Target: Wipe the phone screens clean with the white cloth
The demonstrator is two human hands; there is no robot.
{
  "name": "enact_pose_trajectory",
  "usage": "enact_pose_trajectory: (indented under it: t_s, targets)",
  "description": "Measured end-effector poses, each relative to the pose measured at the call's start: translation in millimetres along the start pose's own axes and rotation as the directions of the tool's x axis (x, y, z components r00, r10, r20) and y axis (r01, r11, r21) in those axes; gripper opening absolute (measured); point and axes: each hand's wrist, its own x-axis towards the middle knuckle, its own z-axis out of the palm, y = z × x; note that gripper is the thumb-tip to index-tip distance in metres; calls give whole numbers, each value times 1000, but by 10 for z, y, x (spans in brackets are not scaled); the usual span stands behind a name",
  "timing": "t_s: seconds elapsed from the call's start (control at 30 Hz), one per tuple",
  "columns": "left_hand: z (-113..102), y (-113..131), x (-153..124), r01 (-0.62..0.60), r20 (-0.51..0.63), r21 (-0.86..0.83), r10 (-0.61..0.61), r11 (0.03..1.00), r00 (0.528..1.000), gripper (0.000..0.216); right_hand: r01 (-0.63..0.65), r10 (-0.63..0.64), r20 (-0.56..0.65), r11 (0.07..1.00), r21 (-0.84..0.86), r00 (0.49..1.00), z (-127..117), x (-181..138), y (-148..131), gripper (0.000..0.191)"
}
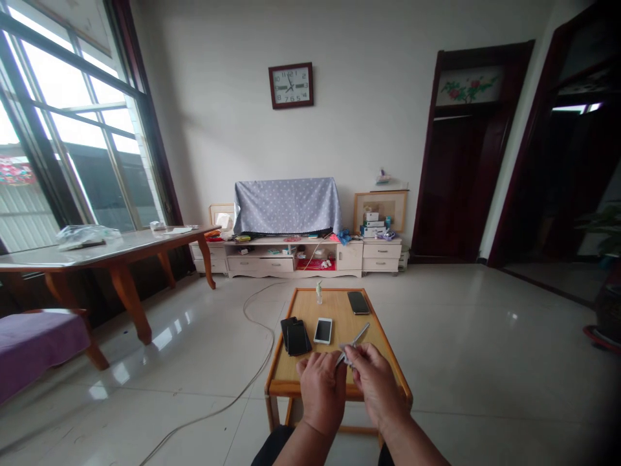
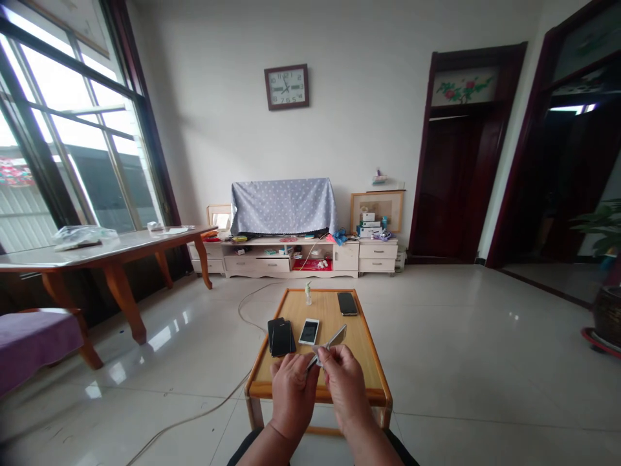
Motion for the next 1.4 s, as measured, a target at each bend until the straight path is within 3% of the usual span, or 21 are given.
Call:
enact_pose_trajectory:
  t_s: [0.27,0.47,0.67,0.93,1.07,1.2,1.4]
  targets:
    - [-254,54,-86,-40,-82,20,42,999,996,16,23,-19,-86,999,36,996,51,15,-359,42]
    - [-430,90,-103,-51,-165,65,61,997,984,17,47,-40,115,998,-51,993,266,-356,-349,37]
    - [-586,142,-152,-124,-205,57,133,991,970,15,36,-33,-68,998,41,997,143,-177,-692,42]
    - [-731,169,-124,-159,-205,50,166,986,965,17,65,-59,165,997,-30,984,416,-764,-548,41]
    - [-800,240,-154,-178,-206,59,186,982,961,17,12,-17,81,998,57,997,268,-595,-769,42]
    - [-860,325,-176,-205,-229,57,213,977,950,15,38,-41,19,991,131,999,85,-386,-1069,44]
    - [-897,399,-187,-230,-223,53,236,972,946,16,-25,5,108,983,184,994,152,-664,-919,39]
